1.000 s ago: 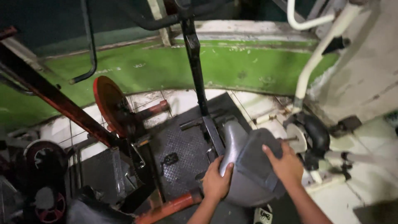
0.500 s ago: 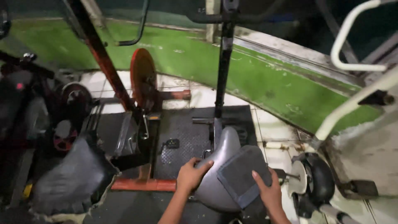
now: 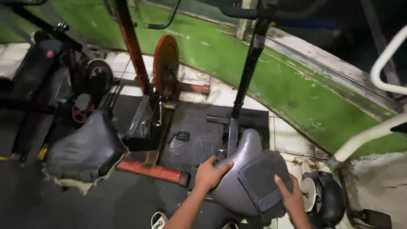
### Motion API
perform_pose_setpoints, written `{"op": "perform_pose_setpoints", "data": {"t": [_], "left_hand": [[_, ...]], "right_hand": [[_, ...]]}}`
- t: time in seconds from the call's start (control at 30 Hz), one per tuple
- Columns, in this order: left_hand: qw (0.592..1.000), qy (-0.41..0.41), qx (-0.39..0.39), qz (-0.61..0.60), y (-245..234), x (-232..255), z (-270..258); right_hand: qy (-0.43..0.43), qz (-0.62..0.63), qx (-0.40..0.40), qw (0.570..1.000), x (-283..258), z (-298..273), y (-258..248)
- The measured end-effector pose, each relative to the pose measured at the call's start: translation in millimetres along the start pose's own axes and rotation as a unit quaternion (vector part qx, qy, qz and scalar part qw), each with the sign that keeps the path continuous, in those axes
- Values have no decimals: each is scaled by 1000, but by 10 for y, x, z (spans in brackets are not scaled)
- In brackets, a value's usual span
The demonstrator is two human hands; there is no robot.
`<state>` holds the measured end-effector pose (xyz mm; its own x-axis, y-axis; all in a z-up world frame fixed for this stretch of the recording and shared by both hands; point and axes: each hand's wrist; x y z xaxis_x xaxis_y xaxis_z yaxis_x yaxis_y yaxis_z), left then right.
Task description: Cleaning and wiping down various gym machines and seats with a cloth.
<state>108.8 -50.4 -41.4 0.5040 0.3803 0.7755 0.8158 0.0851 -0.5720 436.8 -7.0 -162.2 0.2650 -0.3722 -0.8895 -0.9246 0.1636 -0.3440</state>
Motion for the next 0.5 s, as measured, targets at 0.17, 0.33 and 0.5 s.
{"op": "perform_pose_setpoints", "data": {"t": [0.17, 0.33, 0.5], "left_hand": [[997, 54, 52, 23, 78, -68, -14], [958, 221, 182, 20, -7, -556, -117], [962, 171, 172, -127, -661, -1156, -333]], "right_hand": [[-22, -305, 4, 952, -598, -156, -230], [10, -396, 28, 918, -832, -242, -333], [-251, -33, -14, 967, -1202, -626, -26]]}}
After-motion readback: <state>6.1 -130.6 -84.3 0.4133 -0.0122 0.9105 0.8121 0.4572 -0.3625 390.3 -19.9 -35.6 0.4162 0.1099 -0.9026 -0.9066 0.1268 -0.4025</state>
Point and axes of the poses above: each hand's wrist, its own z-axis towards the middle knuckle, its own y-axis out of the palm, x = y × z, and after that the axes turned 12 degrees about y, right-handed
